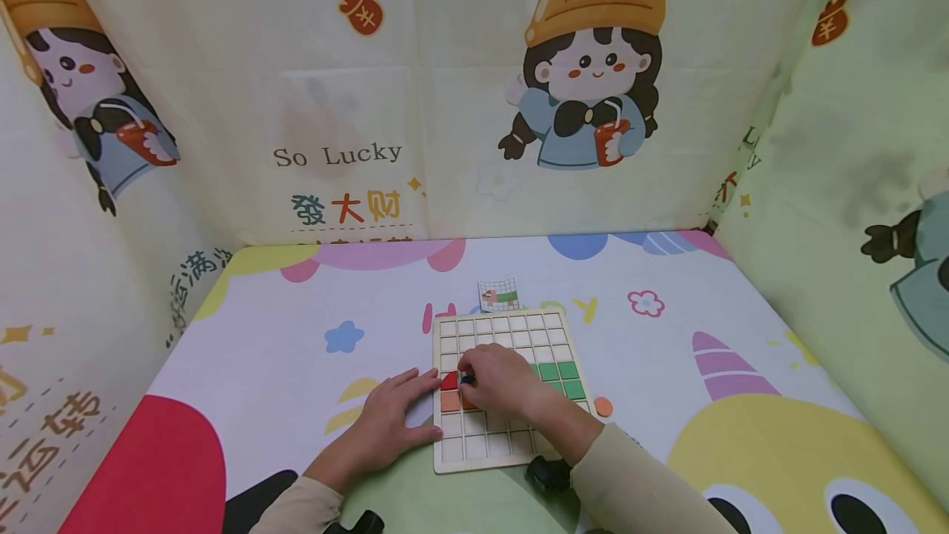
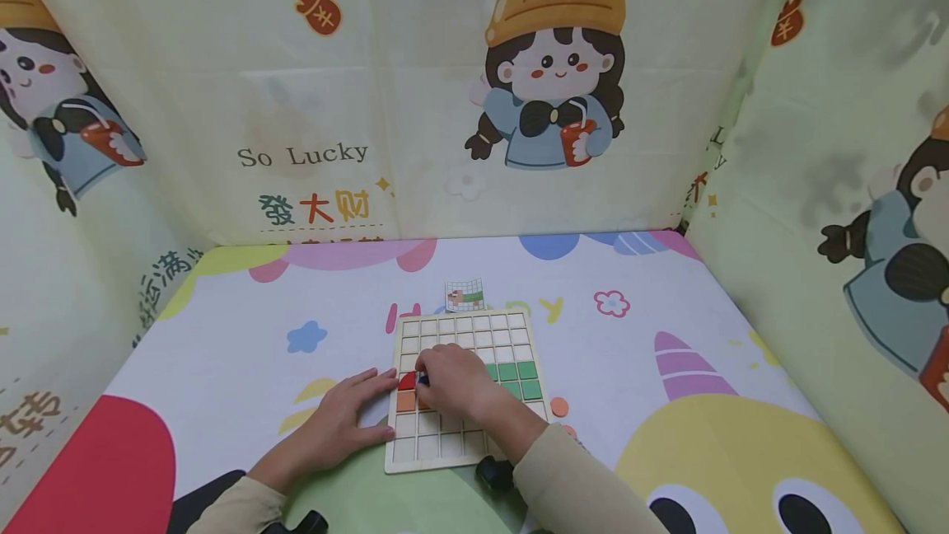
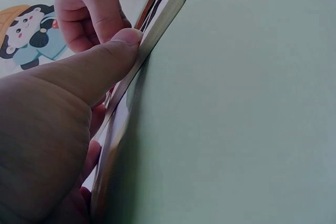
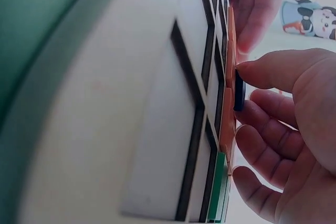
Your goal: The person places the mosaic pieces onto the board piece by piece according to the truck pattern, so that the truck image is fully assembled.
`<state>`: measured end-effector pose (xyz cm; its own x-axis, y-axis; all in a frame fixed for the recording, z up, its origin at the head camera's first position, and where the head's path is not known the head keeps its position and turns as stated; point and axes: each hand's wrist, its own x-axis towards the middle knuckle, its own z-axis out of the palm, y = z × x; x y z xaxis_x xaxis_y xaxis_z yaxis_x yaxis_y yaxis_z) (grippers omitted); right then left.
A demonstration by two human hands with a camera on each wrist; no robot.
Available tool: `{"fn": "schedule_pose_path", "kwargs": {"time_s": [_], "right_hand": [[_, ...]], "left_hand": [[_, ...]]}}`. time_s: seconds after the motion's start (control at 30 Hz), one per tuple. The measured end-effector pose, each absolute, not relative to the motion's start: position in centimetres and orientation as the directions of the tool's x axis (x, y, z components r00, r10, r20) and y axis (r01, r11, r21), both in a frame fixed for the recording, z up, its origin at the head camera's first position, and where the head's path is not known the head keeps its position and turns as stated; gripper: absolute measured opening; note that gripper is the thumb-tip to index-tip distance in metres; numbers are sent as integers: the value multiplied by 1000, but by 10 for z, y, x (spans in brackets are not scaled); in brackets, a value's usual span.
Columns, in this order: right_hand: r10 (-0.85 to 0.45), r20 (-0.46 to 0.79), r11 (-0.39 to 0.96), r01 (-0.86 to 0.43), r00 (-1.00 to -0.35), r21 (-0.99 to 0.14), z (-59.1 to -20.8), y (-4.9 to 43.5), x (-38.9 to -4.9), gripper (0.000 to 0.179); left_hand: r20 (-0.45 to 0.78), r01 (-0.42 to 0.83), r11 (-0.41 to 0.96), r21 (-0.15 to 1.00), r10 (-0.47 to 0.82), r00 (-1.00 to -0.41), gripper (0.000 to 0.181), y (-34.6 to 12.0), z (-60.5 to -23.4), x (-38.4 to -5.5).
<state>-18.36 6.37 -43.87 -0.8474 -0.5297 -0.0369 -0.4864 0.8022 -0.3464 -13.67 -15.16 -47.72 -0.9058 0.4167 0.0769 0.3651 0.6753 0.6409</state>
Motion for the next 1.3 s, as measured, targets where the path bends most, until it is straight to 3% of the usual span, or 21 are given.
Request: {"fn": "schedule_pose_path", "kwargs": {"time_s": [1.3], "right_hand": [[-554, -40, 772, -495, -832, -399, -438, 65, -184, 24]], "left_hand": [[82, 375, 671, 640, 425, -902, 73, -152, -481, -138]]}}
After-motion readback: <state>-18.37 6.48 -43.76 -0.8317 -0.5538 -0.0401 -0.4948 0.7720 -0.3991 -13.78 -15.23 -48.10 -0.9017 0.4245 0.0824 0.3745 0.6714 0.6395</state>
